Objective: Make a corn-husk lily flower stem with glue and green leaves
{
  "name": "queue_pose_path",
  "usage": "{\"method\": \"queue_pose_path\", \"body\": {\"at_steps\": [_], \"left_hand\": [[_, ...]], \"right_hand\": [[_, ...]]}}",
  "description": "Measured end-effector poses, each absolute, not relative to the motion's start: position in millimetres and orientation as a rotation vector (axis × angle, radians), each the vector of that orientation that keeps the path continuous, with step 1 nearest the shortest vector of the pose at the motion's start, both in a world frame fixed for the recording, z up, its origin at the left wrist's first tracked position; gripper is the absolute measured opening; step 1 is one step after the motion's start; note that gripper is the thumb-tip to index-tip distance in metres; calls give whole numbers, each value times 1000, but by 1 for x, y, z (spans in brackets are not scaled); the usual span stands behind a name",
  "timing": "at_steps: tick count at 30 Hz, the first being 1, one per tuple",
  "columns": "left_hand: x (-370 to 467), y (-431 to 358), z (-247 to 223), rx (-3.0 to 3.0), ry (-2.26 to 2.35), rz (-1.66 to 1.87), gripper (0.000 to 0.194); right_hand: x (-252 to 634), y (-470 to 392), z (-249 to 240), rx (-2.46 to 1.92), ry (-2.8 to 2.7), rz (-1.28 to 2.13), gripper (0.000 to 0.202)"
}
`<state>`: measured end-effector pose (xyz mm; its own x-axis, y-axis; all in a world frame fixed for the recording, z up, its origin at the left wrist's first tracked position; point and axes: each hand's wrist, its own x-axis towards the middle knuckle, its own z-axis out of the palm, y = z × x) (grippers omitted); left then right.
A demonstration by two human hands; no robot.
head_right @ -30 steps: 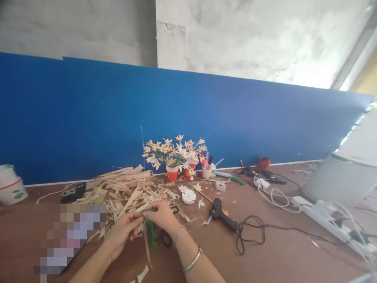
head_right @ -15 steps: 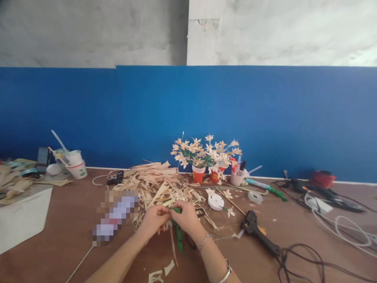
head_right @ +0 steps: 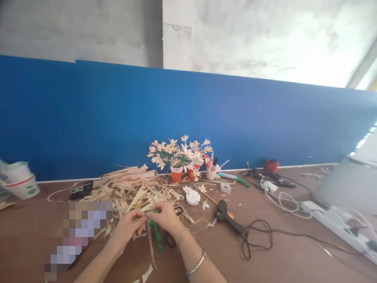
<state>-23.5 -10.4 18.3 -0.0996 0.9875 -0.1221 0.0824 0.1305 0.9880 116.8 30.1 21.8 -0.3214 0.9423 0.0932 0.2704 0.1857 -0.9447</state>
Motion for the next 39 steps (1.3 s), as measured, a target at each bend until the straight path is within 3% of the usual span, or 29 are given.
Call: {"method": "queue_pose_path", "body": {"at_steps": [6,20,29,34,37,39], "left_hand": [[-26,-10,14,1156,1418,1072,34],[-28,-12,21,1069,1207,1075,34],[-27,-10,20,1293,1407,1084,15],[-27,-10,21,1300,1406,1138,15],[-27,-8,17,1241,1356,1167,18],[-26,-8,14,1195,1339,1175,20]], "right_hand": [[115,26,22,-1181,-1803,1057,6],[117,28,26,-1183,-1832,1055,10],[116,26,27,-1233,-1877,1027,9],[123,30,32,-1351,-1922,996,16],[142,36,41,-1576,-1948,838,30],[160,40,47,-1761,-1921,682,29]]}}
